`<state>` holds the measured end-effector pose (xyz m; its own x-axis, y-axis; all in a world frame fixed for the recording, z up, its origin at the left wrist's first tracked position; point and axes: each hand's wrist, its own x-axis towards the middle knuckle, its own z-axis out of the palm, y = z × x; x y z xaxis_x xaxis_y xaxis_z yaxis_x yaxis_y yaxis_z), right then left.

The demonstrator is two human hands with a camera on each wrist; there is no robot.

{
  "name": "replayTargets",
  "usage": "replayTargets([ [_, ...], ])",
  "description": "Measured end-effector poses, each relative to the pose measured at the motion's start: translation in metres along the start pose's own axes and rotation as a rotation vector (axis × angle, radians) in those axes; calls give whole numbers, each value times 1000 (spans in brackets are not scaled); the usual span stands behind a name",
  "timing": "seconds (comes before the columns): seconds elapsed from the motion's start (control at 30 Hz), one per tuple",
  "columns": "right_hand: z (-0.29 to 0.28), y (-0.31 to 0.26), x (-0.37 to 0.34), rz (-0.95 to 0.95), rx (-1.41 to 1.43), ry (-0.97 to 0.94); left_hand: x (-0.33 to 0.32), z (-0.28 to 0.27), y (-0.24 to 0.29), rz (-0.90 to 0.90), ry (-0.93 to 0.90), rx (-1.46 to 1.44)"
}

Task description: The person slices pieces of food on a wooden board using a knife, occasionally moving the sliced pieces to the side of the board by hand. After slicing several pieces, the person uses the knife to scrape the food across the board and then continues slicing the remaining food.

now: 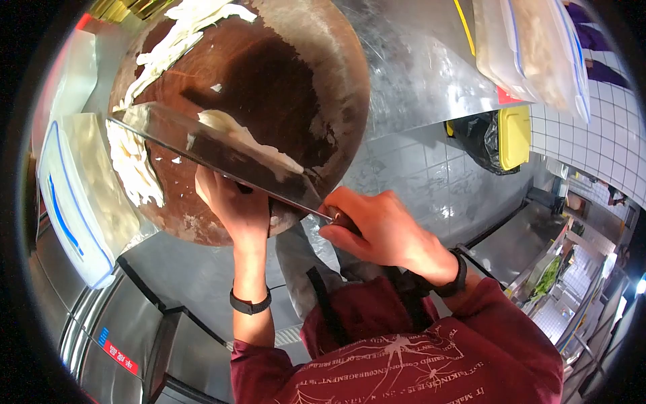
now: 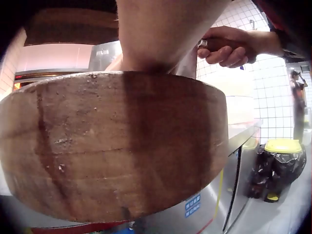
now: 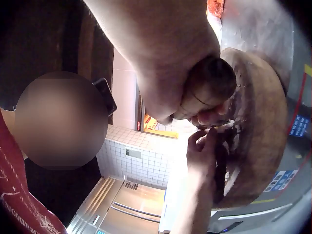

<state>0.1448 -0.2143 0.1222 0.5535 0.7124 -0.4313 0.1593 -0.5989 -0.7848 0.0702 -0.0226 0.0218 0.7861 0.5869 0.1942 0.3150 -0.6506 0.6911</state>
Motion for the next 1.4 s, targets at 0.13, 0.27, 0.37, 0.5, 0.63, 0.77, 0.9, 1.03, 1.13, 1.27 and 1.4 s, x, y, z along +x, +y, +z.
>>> replayTargets([
  [0.13, 2, 5, 0, -65, -81, 19, -3, 3, -3, -43, 22, -77],
  [0.27, -1, 3, 1, -74, -80, 6, -2, 2, -4, -26, 5, -95],
  [0.37, -2, 4, 1, -53, -76, -18, -3, 2, -4, -23, -6, -87],
  [0.5, -1, 4, 2, -62, -56, 9, -1, 1, 1, -42, 15, -71],
  [0.63, -5, 6, 3, -20, -27, -25, 2, 2, -1, 44, 40, 16],
  [0.77, -5, 14, 3, -34, -30, -24, 2, 1, 2, 45, 48, 19],
  [0.9, -5, 13, 4, -55, -41, -13, 2, 1, 0, 56, 69, 8],
  [1.03, -8, 6, 4, -34, -79, -28, -1, 2, -2, 52, 59, 11],
  [1.13, -8, -3, 5, -4, -107, -32, -3, 4, -1, 6, 62, 3],
  [1.27, -7, -10, 4, 11, -112, -26, -4, 4, 0, -6, 67, -23],
  [1.4, -5, -15, 2, -9, -104, -20, -7, 6, -6, 11, 67, -79],
])
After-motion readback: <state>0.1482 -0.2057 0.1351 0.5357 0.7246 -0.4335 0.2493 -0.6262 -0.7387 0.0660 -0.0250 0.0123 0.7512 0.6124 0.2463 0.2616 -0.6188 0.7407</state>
